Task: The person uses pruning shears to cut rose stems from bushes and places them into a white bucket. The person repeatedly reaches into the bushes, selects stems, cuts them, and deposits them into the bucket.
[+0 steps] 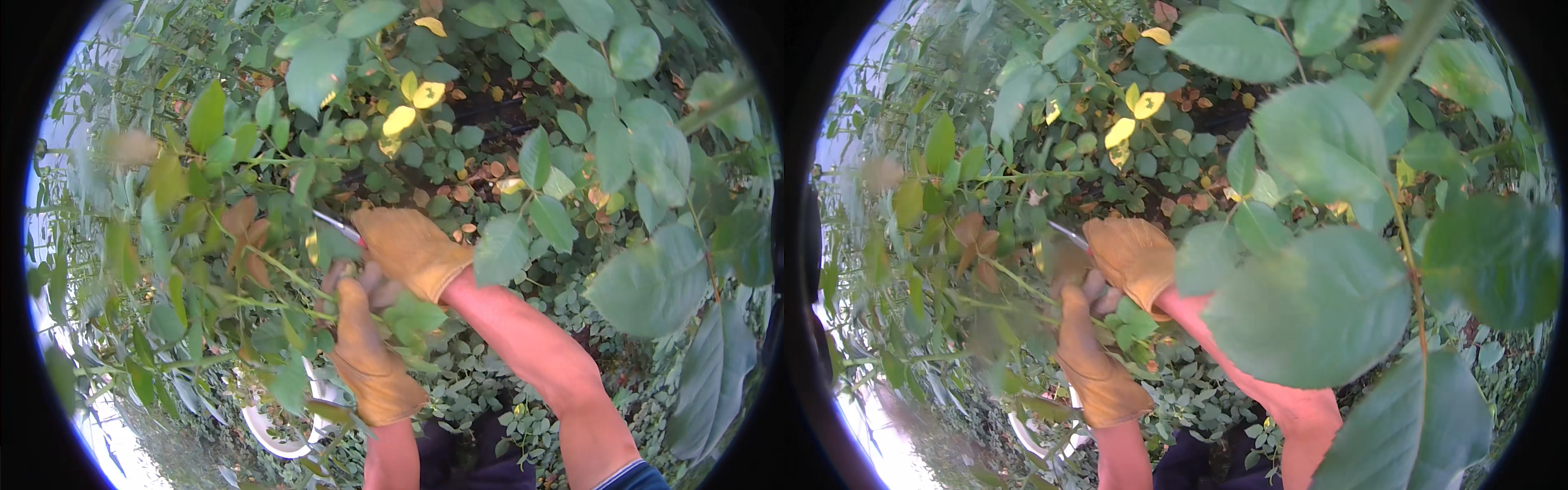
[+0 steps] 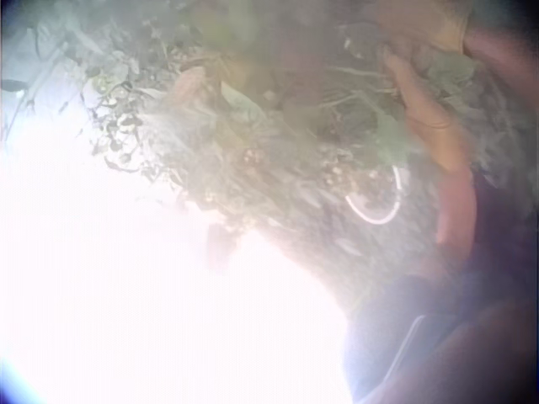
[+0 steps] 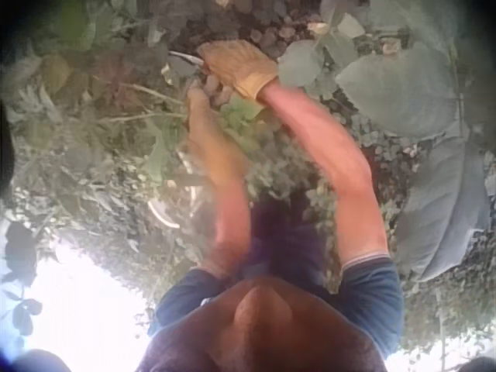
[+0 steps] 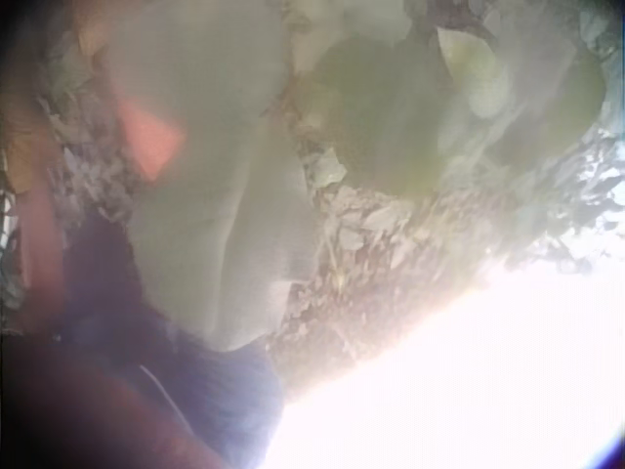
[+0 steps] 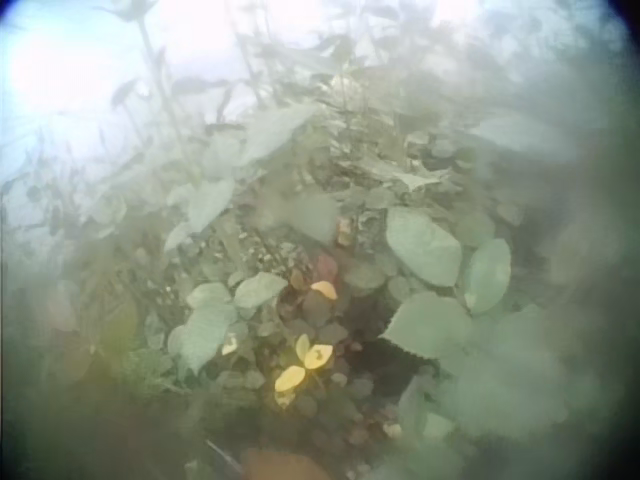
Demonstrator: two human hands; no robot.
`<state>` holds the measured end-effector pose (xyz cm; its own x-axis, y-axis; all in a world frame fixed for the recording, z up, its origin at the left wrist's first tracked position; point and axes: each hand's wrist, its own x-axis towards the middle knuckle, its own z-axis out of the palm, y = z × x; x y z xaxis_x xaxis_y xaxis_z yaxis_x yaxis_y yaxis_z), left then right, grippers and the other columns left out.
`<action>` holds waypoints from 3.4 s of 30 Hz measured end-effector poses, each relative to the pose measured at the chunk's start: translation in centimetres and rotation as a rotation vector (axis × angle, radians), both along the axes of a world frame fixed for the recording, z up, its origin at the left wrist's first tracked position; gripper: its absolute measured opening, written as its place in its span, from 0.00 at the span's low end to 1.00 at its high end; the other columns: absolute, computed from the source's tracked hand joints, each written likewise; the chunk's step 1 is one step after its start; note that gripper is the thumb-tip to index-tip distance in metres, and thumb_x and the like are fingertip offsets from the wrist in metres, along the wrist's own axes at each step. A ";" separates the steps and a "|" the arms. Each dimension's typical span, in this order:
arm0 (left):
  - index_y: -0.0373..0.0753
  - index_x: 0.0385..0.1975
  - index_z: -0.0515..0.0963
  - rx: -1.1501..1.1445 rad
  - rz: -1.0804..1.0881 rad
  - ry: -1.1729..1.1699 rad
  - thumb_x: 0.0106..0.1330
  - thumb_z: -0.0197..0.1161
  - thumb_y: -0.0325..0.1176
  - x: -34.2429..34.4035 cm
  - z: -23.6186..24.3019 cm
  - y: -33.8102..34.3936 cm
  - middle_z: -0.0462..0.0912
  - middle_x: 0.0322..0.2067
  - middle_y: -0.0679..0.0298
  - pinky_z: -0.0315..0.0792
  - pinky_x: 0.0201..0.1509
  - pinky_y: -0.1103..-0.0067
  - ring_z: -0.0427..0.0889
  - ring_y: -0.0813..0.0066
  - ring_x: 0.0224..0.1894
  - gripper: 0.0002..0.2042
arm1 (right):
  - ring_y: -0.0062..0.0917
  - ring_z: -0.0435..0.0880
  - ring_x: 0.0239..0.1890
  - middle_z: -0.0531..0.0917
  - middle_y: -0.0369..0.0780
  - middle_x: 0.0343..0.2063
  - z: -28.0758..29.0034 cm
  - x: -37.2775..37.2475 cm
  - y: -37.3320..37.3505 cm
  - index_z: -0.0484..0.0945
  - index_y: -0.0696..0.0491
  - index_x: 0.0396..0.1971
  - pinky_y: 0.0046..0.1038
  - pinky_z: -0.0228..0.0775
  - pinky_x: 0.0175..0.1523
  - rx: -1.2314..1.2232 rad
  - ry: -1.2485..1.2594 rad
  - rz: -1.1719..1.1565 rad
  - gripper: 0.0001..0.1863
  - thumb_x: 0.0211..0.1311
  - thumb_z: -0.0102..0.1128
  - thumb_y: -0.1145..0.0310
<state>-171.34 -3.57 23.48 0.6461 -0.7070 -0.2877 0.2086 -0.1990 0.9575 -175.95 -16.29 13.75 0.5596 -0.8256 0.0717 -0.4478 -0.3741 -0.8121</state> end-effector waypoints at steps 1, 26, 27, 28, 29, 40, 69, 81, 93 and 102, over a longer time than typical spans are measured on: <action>0.35 0.73 0.71 0.126 0.083 0.096 0.84 0.64 0.50 0.1 -0.3 -0.3 0.86 0.60 0.49 0.84 0.54 0.68 0.89 0.65 0.53 0.29 | 0.56 0.91 0.46 0.90 0.54 0.40 -0.2 0.1 0.0 0.82 0.58 0.47 0.53 0.84 0.51 0.003 0.022 0.058 0.13 0.69 0.65 0.66; 0.33 0.67 0.75 0.043 -0.234 -0.429 0.88 0.57 0.47 0.1 -0.6 0.0 0.85 0.57 0.55 0.83 0.61 0.71 0.86 0.66 0.57 0.23 | 0.41 0.93 0.39 0.91 0.49 0.37 -3.5 -1.3 -1.1 0.86 0.60 0.53 0.43 0.84 0.46 1.000 -0.208 -0.268 0.19 0.75 0.66 0.59; 0.32 0.67 0.75 0.062 -0.205 -0.446 0.89 0.56 0.47 -0.1 -0.6 -0.2 0.85 0.57 0.54 0.84 0.60 0.71 0.87 0.66 0.56 0.23 | 0.35 0.92 0.36 0.91 0.47 0.38 -4.2 -1.4 -1.6 0.86 0.63 0.50 0.41 0.87 0.42 1.010 -0.242 -0.296 0.19 0.72 0.69 0.61; 0.32 0.68 0.75 0.074 -0.219 -0.454 0.89 0.55 0.47 -0.2 -0.5 -0.2 0.85 0.58 0.54 0.84 0.59 0.72 0.87 0.66 0.55 0.23 | 0.36 0.92 0.36 0.91 0.47 0.39 -4.9 -1.2 -1.8 0.85 0.63 0.50 0.42 0.87 0.43 1.083 -0.340 -0.318 0.19 0.73 0.69 0.61; 0.32 0.68 0.75 0.089 -0.221 -0.452 0.90 0.55 0.47 -0.4 -0.4 -0.4 0.85 0.59 0.54 0.85 0.57 0.73 0.88 0.67 0.54 0.23 | 0.36 0.92 0.37 0.91 0.48 0.39 -5.5 -1.2 -2.0 0.84 0.63 0.51 0.43 0.88 0.44 1.159 -0.454 -0.353 0.19 0.74 0.68 0.61; 0.28 0.79 0.67 0.139 -0.203 -0.361 0.89 0.54 0.57 0.1 -0.6 -0.7 0.77 0.71 0.51 0.86 0.58 0.69 0.81 0.65 0.64 0.37 | 0.41 0.92 0.43 0.89 0.49 0.47 -7.9 0.5 -2.8 0.80 0.62 0.55 0.51 0.92 0.50 1.504 -1.046 -0.432 0.15 0.81 0.64 0.65; 0.32 0.77 0.64 0.118 0.060 -0.112 0.87 0.59 0.56 -0.7 -1.5 -3.1 0.79 0.57 0.60 0.83 0.46 0.76 0.78 0.74 0.47 0.35 | 0.58 0.86 0.48 0.88 0.57 0.43 -5.1 2.8 0.6 0.82 0.60 0.49 0.52 0.77 0.54 0.534 -0.276 -0.518 0.23 0.81 0.57 0.51; 0.28 0.83 0.58 0.125 -0.050 -0.323 0.90 0.54 0.53 -0.4 -2.1 -1.6 0.77 0.70 0.48 0.86 0.50 0.76 0.80 0.72 0.54 0.37 | 0.39 0.93 0.45 0.91 0.47 0.48 -5.4 1.2 -2.8 0.83 0.56 0.57 0.49 0.90 0.56 1.562 -1.000 -0.570 0.16 0.83 0.64 0.60; 0.29 0.83 0.57 0.184 -0.024 -0.282 0.90 0.53 0.51 -0.3 -1.3 -2.1 0.80 0.68 0.53 0.85 0.43 0.78 0.79 0.75 0.46 0.35 | 0.40 0.92 0.50 0.89 0.44 0.46 -11.9 4.4 -5.6 0.83 0.55 0.54 0.54 0.88 0.63 1.658 -1.303 -0.459 0.17 0.83 0.65 0.56; 0.29 0.83 0.57 0.243 -0.195 -0.424 0.86 0.56 0.44 -0.2 -0.9 -1.1 0.77 0.69 0.51 0.85 0.54 0.74 0.81 0.70 0.55 0.34 | 0.32 0.87 0.37 0.85 0.40 0.38 -11.4 3.0 -3.3 0.84 0.57 0.48 0.39 0.87 0.46 1.550 -1.359 -0.394 0.12 0.81 0.64 0.63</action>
<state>-171.59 -4.69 22.61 0.6044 -0.7712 -0.1997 -0.2506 -0.4220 0.8712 -172.93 -19.58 2.34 0.5819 -0.6304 -0.5137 0.6901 0.7170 -0.0982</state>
